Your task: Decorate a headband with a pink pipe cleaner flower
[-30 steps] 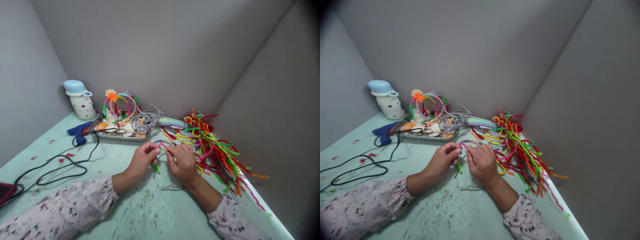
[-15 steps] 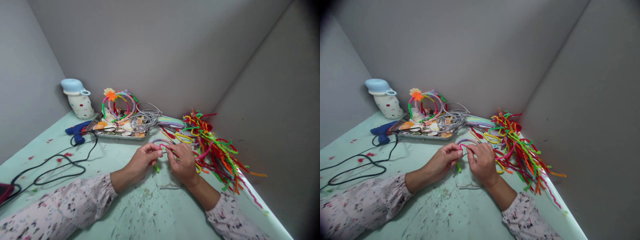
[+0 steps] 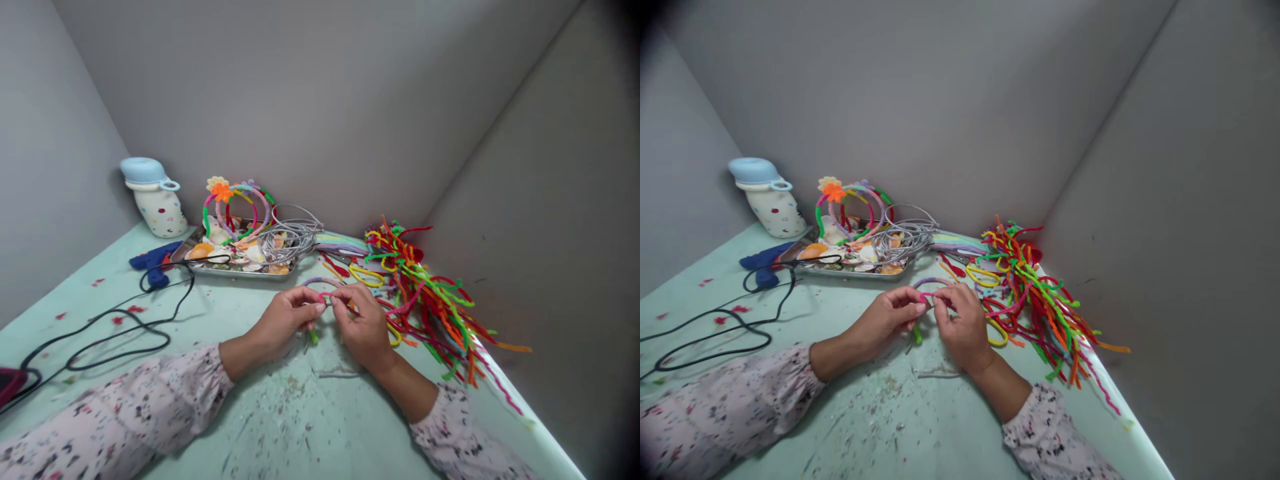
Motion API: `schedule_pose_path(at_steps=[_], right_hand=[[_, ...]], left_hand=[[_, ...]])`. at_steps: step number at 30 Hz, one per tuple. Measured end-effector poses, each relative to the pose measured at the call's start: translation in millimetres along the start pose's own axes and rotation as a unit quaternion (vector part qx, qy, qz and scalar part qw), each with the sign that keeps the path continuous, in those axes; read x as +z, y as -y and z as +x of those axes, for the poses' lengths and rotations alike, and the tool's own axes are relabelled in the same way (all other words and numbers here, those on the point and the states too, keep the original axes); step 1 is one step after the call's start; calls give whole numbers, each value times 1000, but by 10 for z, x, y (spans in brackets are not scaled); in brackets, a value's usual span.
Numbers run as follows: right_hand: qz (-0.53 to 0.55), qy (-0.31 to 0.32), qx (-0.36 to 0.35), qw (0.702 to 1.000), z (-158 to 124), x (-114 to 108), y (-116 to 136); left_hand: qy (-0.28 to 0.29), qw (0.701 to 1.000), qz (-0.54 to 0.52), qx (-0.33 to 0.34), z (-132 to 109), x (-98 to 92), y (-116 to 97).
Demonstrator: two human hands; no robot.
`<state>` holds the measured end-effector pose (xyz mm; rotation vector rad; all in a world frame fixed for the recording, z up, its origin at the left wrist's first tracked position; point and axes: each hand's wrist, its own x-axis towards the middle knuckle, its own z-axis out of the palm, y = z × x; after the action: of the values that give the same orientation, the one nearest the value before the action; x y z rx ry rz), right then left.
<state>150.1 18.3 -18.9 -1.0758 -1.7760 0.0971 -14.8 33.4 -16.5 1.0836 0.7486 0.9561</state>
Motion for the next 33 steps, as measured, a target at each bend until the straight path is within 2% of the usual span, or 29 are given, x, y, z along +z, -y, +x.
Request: schedule_pose_path(at_steps=[7,11,21,33], right_hand=[[-31,0,-1,1000,-8,-2,-11],[-39,6,-14,999,-22,9,-2],[-10,20,-25,999,-33,18,26],[-6,10,-21,1000,-32,31,44]], left_hand=[[18,998,-52,-24,6,11,-22],[10,997,-78,-28,6,12,-18],[16,997,-63,-37,11,20,-5],[12,997,-60,-36,25,32,-7]])
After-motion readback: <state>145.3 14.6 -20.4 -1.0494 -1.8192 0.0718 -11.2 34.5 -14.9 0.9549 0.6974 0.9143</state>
